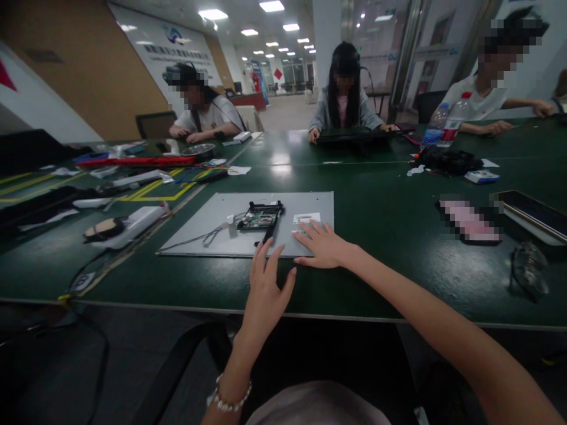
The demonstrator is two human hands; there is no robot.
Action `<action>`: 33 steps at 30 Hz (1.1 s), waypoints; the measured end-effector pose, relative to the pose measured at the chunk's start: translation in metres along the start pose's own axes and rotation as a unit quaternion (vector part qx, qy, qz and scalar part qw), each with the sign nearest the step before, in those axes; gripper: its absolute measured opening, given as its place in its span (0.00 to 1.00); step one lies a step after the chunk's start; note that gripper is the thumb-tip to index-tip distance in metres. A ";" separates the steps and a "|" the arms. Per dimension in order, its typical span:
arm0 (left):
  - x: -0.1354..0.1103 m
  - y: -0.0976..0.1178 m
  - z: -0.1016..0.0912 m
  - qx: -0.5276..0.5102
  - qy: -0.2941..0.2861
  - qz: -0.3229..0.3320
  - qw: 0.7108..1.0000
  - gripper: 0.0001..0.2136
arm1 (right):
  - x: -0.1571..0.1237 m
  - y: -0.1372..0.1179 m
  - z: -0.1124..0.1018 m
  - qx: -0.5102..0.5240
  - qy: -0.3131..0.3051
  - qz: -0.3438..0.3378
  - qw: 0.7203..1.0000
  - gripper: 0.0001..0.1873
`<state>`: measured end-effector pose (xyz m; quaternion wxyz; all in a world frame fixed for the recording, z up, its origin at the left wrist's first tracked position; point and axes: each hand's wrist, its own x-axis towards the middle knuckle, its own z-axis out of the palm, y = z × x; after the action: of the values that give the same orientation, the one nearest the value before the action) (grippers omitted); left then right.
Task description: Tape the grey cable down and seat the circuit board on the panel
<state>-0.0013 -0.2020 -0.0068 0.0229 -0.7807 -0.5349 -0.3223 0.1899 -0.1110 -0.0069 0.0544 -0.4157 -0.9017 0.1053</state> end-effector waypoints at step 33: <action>0.146 -0.149 -0.004 0.198 -0.173 -0.115 0.958 0.31 | 0.009 -0.003 -0.002 0.017 -0.002 -0.028 0.999 0.44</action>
<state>-0.0981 -0.0204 0.0268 0.0466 -0.7375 -0.6701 -0.0699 0.1822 -0.1058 -0.0044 0.0626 -0.3892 -0.9112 0.1198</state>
